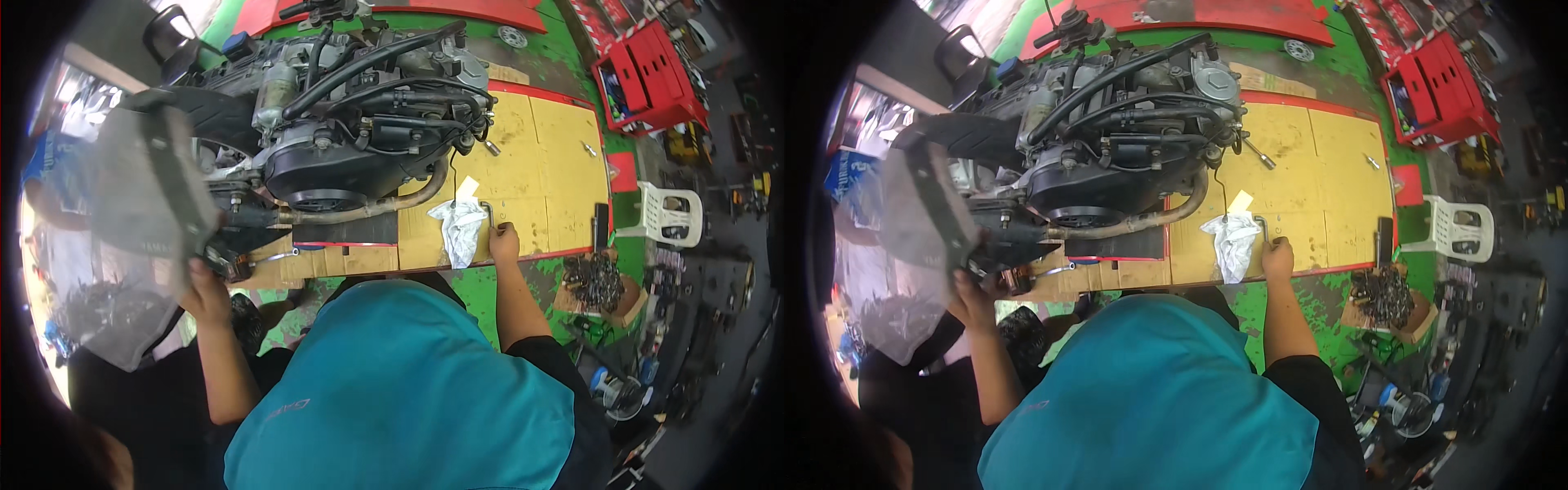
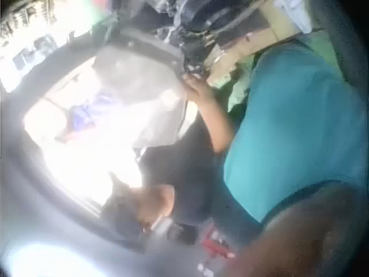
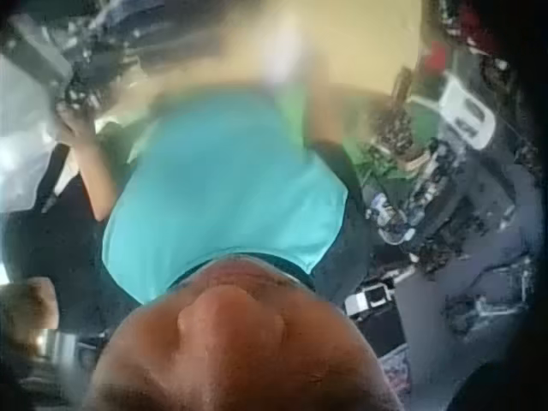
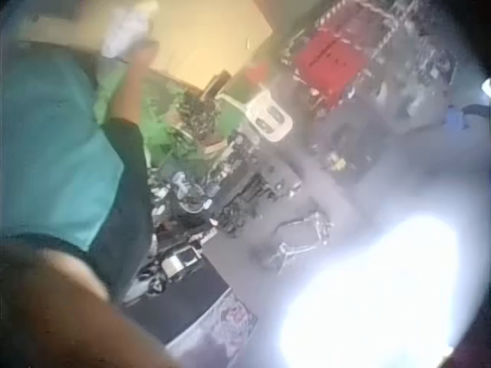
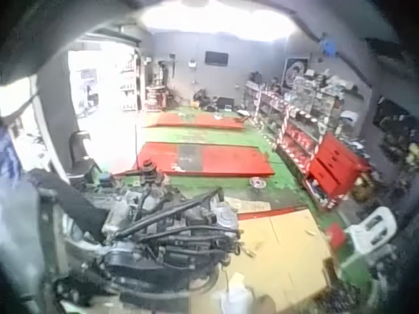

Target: The person pours oil into a motorcycle engine using a funnel while another person assists. The person then removes the funnel and installs a metal side cover onto the motorcycle frame, securing it with bolts.

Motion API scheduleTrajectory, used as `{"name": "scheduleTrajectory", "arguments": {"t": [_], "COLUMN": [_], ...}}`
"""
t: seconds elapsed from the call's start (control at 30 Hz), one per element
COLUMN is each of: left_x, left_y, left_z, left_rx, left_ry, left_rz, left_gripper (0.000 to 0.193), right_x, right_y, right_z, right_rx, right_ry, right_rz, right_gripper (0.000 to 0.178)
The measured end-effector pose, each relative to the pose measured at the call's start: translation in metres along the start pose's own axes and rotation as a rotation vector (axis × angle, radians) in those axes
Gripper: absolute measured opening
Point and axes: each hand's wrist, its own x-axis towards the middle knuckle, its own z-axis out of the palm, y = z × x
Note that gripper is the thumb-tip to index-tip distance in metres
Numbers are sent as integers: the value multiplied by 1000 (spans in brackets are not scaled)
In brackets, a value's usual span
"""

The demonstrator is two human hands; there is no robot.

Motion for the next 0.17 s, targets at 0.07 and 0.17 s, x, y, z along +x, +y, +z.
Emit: {"name": "scheduleTrajectory", "arguments": {"t": [0.07, 0.17], "left_x": [-35, -51], "left_y": [12, 47], "left_z": [7, 44], "left_rx": [355, 600], "left_ry": [-140, -343], "left_rz": [147, 401], "left_gripper": [56, 29], "right_x": [5, 24], "right_y": [-11, -15], "right_z": [-6, -16], "right_rx": [-34, -175], "right_ry": [-110, -249], "right_rz": [-113, -248], "right_gripper": [30, 30]}}
